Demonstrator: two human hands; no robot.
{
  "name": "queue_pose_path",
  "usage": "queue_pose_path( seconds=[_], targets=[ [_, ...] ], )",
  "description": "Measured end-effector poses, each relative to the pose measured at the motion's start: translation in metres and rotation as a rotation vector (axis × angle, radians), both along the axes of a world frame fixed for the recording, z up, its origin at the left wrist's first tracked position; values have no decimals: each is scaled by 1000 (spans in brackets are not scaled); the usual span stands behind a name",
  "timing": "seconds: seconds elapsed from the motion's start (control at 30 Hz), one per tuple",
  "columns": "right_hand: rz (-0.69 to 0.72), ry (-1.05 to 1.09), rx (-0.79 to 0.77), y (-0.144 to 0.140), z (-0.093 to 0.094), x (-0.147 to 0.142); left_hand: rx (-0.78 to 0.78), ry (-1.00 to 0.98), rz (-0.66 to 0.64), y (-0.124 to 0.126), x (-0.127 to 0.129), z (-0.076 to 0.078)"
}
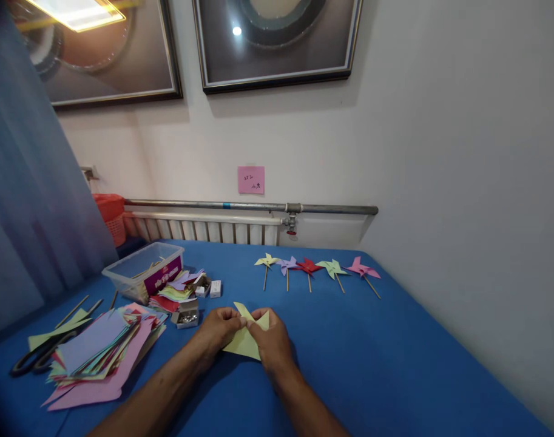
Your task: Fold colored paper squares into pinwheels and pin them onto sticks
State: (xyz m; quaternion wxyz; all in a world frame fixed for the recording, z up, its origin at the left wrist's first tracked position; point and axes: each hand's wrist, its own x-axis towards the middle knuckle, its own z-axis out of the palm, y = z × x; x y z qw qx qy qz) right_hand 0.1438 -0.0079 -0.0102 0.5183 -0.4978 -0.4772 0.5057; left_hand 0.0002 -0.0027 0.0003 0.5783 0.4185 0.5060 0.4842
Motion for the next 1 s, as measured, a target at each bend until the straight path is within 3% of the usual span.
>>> queue_pose_path(
  seconds=[0.23,0.6,0.83,1.0],
  targets=[
    [57,-4,16,-3,-1,-5,-4,-272,9,-8,1,13],
    [67,-75,42,-1,-3,-4,-4,-179,63,-4,-2,8],
    [26,-22,-10,0,4,-1,39,-57,-36,-6,-2,11],
    [38,-5,-32,1,4,1,52,-55,-36,-4,-2,8]
  ],
)
